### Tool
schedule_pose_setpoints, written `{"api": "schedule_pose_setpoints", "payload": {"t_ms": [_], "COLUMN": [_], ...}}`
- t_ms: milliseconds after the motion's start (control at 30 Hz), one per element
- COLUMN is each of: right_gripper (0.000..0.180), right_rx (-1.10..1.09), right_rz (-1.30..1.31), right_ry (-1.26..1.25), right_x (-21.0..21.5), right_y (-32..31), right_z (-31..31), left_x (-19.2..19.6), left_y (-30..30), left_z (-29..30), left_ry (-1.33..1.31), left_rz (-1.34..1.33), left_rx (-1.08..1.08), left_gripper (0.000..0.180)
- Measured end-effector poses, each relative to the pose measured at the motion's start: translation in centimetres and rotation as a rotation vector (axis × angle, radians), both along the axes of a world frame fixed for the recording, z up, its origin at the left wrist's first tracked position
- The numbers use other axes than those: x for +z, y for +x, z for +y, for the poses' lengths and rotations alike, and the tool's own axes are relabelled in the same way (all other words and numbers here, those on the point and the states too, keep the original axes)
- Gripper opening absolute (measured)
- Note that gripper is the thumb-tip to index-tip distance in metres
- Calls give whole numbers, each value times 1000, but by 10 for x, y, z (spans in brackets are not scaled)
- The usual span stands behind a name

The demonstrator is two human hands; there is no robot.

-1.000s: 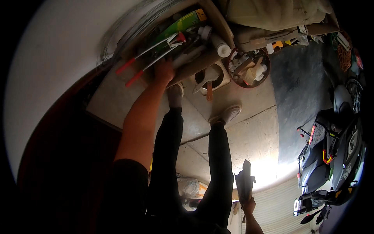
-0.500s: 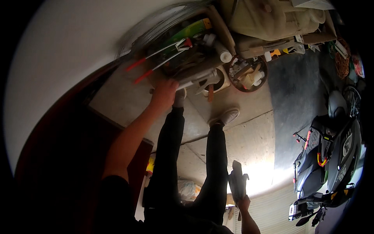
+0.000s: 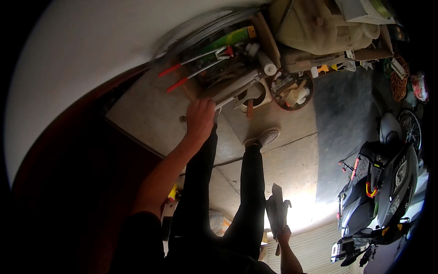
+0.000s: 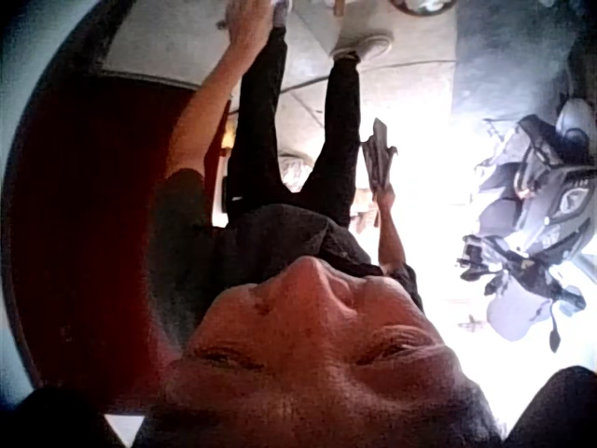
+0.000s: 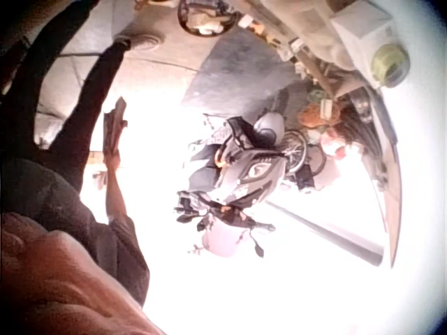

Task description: The person works on a toilet plumbing connection using a wrench, then moves to a living room to organize tools in a drawer. They place a wrench and other items into a drawer and wipe their hands with a cloth. Finally, they walk to a garage area and pick up a hammer from a shelf.

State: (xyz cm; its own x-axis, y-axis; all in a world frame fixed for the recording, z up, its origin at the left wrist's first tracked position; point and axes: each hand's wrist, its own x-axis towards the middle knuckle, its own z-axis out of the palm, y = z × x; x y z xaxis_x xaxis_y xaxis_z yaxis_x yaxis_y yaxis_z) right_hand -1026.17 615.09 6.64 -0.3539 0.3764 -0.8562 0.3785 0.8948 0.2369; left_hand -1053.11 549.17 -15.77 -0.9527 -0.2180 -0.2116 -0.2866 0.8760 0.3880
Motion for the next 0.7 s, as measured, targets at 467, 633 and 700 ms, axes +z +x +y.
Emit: {"api": "schedule_pose_setpoints", "payload": {"t_ms": [467,633,700], "right_gripper": [58,53,54], "right_rx": [-173,-201,-177], "right_rz": [-131,-81,-101], "right_ry": [122,15,38], "right_x": [1,8,6], "right_y": [-24,-43,-41], "right_z": [-48,-80,-79], "left_x": [12,15,16], "left_y": [-9,-7,-8], "left_z": [15,14,13], "left_ry": [-105,-17,3], "left_rz": [218,165,162], "left_rx": [-37,3,20], "left_gripper": [19,29,30]}}
